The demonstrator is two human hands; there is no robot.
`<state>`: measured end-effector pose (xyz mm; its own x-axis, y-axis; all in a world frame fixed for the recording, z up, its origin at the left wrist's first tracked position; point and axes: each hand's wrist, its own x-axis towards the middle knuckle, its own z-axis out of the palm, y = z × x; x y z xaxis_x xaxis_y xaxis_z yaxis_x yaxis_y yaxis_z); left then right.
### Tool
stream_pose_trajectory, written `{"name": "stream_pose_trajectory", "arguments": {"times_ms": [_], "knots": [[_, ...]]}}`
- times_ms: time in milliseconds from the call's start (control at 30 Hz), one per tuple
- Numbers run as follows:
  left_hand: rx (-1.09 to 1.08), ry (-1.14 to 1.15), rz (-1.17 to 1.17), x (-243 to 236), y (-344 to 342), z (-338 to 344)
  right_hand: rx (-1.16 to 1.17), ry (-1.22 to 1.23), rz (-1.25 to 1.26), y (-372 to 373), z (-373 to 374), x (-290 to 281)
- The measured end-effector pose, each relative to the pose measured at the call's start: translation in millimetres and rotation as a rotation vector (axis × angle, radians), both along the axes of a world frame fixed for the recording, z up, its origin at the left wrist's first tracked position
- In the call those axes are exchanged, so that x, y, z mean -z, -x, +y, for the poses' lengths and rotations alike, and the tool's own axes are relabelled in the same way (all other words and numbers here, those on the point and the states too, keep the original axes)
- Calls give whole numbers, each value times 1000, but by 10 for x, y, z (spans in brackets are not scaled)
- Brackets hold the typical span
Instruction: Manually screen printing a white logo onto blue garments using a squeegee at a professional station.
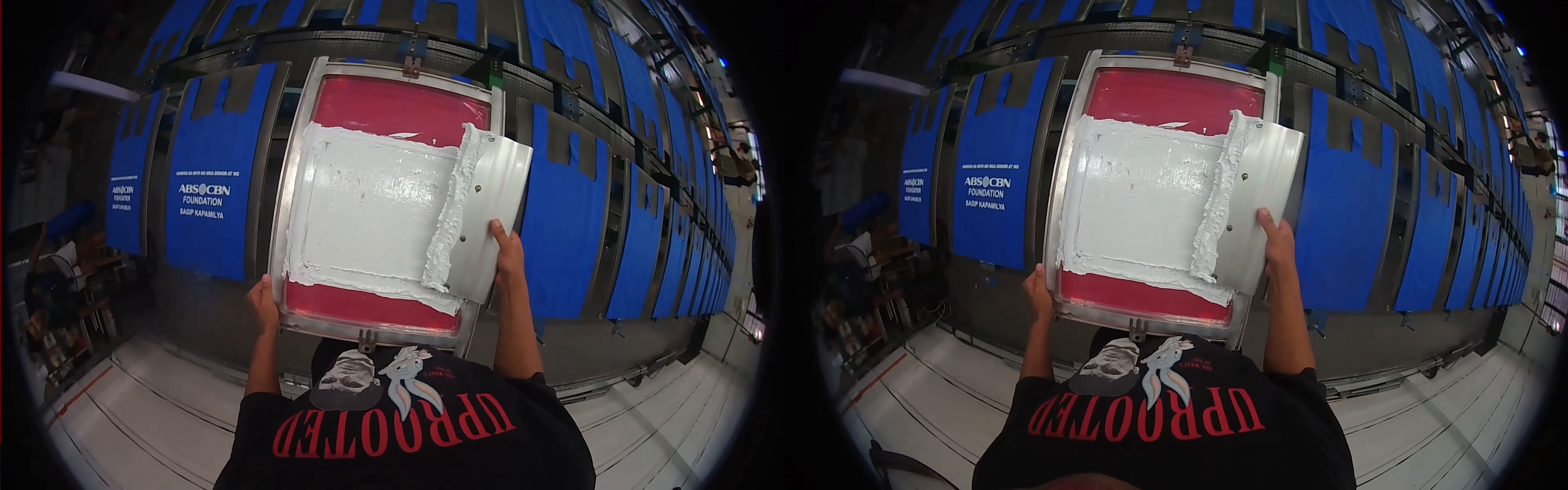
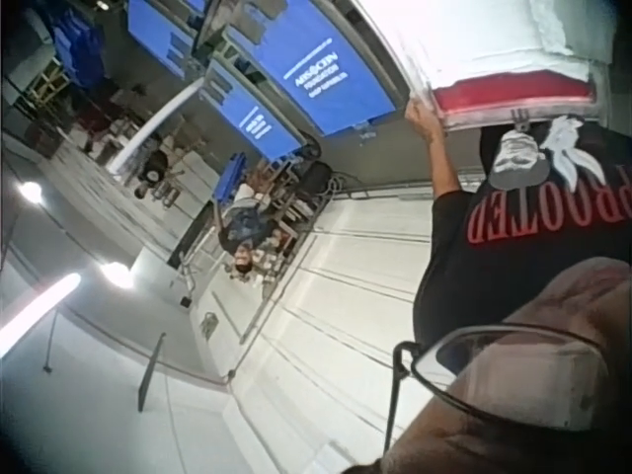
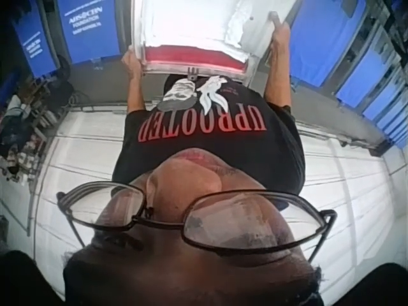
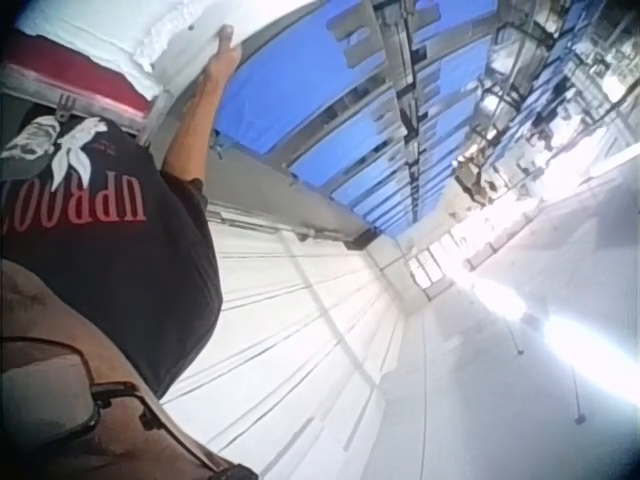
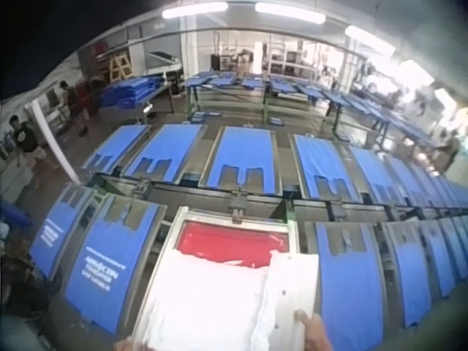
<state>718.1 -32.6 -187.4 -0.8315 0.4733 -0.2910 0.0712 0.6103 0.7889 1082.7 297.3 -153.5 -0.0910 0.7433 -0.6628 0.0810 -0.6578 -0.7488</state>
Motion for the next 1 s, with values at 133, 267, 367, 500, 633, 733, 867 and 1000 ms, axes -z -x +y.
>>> {"name": "stream_pose_trajectory", "arguments": {"times_ms": [133,267,367,500,633,733,867,1000], "knots": [[2,-58,20,39,12,10,-50,-24,112,-22,19,53],[66,49,69,26,26,115,-13,-44,108,-44,18,74],[205,336,44,-112,81,132,-36,-26,56,-73,68,74],[192,166,426,-441,-84,181,-107,8,34,-201,187,148],[402,-9,321,-496,-757,-248,-268,-95,-113,158,382,-413],[701,-17,44,-364,-1373,-532,-692,-229,-367,643,509,-755],[355,59,-279,-494,-1634,-311,-1059,-539,-483,1265,715,-678],[205,81,-539,-267,-1673,-386,-1281,-925,-759,1807,665,-751]]}}
